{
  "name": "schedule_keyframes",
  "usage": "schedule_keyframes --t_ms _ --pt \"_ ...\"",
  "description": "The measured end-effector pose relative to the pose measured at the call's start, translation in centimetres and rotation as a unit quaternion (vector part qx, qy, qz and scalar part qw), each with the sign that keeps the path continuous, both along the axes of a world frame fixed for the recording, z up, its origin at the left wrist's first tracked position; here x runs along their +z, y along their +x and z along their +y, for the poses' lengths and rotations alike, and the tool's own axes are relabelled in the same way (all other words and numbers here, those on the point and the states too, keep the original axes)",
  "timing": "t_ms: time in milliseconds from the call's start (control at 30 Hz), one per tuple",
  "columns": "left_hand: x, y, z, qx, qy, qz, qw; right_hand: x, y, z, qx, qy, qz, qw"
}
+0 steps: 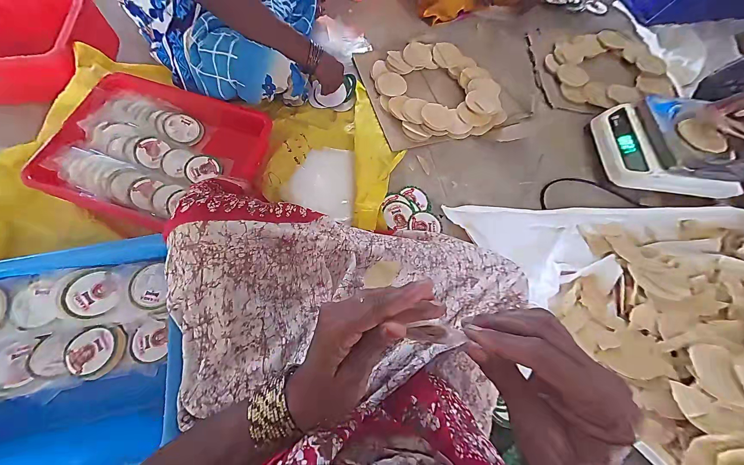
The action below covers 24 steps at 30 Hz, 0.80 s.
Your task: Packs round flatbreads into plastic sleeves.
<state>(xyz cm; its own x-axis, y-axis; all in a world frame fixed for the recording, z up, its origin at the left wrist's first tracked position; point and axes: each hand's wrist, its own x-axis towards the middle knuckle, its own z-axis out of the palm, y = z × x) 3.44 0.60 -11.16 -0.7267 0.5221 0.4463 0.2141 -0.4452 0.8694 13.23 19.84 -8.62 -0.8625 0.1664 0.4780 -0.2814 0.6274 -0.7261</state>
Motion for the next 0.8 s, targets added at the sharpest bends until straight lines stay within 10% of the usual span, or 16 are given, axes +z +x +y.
schedule_keyframes --t_ms 567,800 --pt "-2.0 -1.2 0.9 -0.007 0.060 -0.098 0.993 -1.8 -2.0 -1.1 -0.011 -0.039 -0.046 0.998" --pt "-2.3 -0.8 -0.1 -0.052 0.015 -0.145 0.988 -1.2 -2.7 -0.9 0.035 -0.263 -0.024 0.964"
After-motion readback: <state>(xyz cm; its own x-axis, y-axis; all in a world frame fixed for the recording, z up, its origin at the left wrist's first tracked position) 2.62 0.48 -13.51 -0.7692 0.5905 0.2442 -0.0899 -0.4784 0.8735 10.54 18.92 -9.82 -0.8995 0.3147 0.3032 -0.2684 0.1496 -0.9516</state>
